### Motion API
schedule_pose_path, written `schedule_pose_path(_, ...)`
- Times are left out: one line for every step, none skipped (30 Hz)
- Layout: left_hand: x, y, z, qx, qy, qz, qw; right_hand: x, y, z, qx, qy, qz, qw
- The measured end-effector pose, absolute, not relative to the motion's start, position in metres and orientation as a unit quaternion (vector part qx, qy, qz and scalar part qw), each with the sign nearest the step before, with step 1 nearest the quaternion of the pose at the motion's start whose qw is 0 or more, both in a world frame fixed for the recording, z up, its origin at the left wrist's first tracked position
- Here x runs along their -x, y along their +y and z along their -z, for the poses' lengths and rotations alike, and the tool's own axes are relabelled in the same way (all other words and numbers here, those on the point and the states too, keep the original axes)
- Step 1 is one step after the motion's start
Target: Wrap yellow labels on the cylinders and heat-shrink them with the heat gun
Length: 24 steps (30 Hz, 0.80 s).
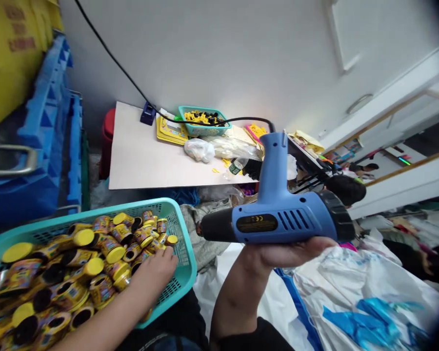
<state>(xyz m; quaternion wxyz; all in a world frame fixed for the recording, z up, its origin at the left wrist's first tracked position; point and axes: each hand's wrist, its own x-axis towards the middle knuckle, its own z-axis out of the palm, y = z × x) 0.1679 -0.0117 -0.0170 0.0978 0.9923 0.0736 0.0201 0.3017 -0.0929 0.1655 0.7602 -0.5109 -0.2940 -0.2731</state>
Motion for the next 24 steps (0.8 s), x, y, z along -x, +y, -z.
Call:
schedule_pose_path(-0.166,-0.006,0.015,-0.992,0.072,-0.023,0.102,-0.302,-0.089,-0.164,0.485,-0.292,0.276,0.777)
schedule_pose_path(-0.164,0.000,0.013,-0.992,0.071,-0.022,0.104,-0.301,-0.086,-0.163,0.465,-0.290,0.270,0.792)
schedule_pose_path(-0.161,0.006,0.011,-0.992,0.073,-0.014,0.103,-0.299,-0.084,-0.161,0.452,-0.285,0.260,0.804)
schedule_pose_path(-0.157,0.011,0.009,-0.992,0.072,-0.007,0.100,-0.297,-0.082,-0.158,0.446,-0.280,0.246,0.814)
schedule_pose_path(-0.153,0.016,0.007,-0.993,0.068,-0.003,0.101,-0.294,-0.080,-0.156,0.443,-0.273,0.232,0.822)
schedule_pose_path(-0.147,0.020,0.005,-0.993,0.061,-0.001,0.104,-0.291,-0.080,-0.153,0.440,-0.265,0.224,0.828)
schedule_pose_path(-0.140,0.024,0.003,-0.993,0.052,-0.002,0.109,-0.288,-0.079,-0.150,0.439,-0.257,0.223,0.832)
schedule_pose_path(-0.134,0.028,0.001,-0.992,0.047,-0.002,0.118,-0.286,-0.078,-0.147,0.437,-0.248,0.230,0.833)
schedule_pose_path(-0.127,0.033,-0.002,-0.990,0.045,-0.005,0.130,-0.285,-0.078,-0.143,0.439,-0.240,0.238,0.832)
schedule_pose_path(-0.121,0.037,-0.005,-0.988,0.044,-0.013,0.145,-0.284,-0.077,-0.139,0.444,-0.232,0.245,0.830)
schedule_pose_path(-0.115,0.042,-0.008,-0.985,0.045,-0.026,0.163,-0.285,-0.075,-0.136,0.451,-0.222,0.251,0.827)
schedule_pose_path(-0.111,0.047,-0.011,-0.981,0.044,-0.045,0.182,-0.286,-0.074,-0.133,0.459,-0.213,0.251,0.825)
schedule_pose_path(-0.109,0.051,-0.015,-0.977,0.043,-0.064,0.199,-0.288,-0.074,-0.130,0.470,-0.206,0.250,0.821)
schedule_pose_path(-0.108,0.055,-0.018,-0.973,0.042,-0.077,0.215,-0.291,-0.073,-0.128,0.483,-0.200,0.246,0.816)
schedule_pose_path(-0.108,0.058,-0.021,-0.969,0.046,-0.082,0.228,-0.294,-0.073,-0.126,0.496,-0.196,0.247,0.809)
schedule_pose_path(-0.108,0.059,-0.023,-0.966,0.053,-0.082,0.241,-0.297,-0.073,-0.124,0.510,-0.194,0.252,0.799)
schedule_pose_path(-0.109,0.060,-0.025,-0.962,0.061,-0.078,0.254,-0.300,-0.074,-0.123,0.523,-0.191,0.263,0.788)
schedule_pose_path(-0.110,0.061,-0.026,-0.959,0.067,-0.071,0.268,-0.303,-0.074,-0.122,0.535,-0.187,0.280,0.775)
schedule_pose_path(-0.111,0.061,-0.028,-0.955,0.073,-0.063,0.281,-0.306,-0.074,-0.122,0.542,-0.183,0.299,0.764)
schedule_pose_path(-0.112,0.062,-0.030,-0.951,0.080,-0.057,0.292,-0.308,-0.074,-0.121,0.542,-0.181,0.320,0.756)
schedule_pose_path(-0.112,0.064,-0.031,-0.949,0.087,-0.052,0.298,-0.309,-0.073,-0.121,0.537,-0.180,0.335,0.753)
schedule_pose_path(-0.111,0.067,-0.033,-0.949,0.097,-0.050,0.297,-0.310,-0.073,-0.122,0.530,-0.178,0.339,0.757)
schedule_pose_path(-0.111,0.071,-0.034,-0.950,0.114,-0.057,0.286,-0.310,-0.071,-0.122,0.521,-0.176,0.334,0.765)
schedule_pose_path(-0.111,0.075,-0.034,-0.951,0.140,-0.070,0.266,-0.309,-0.070,-0.123,0.514,-0.174,0.318,0.778)
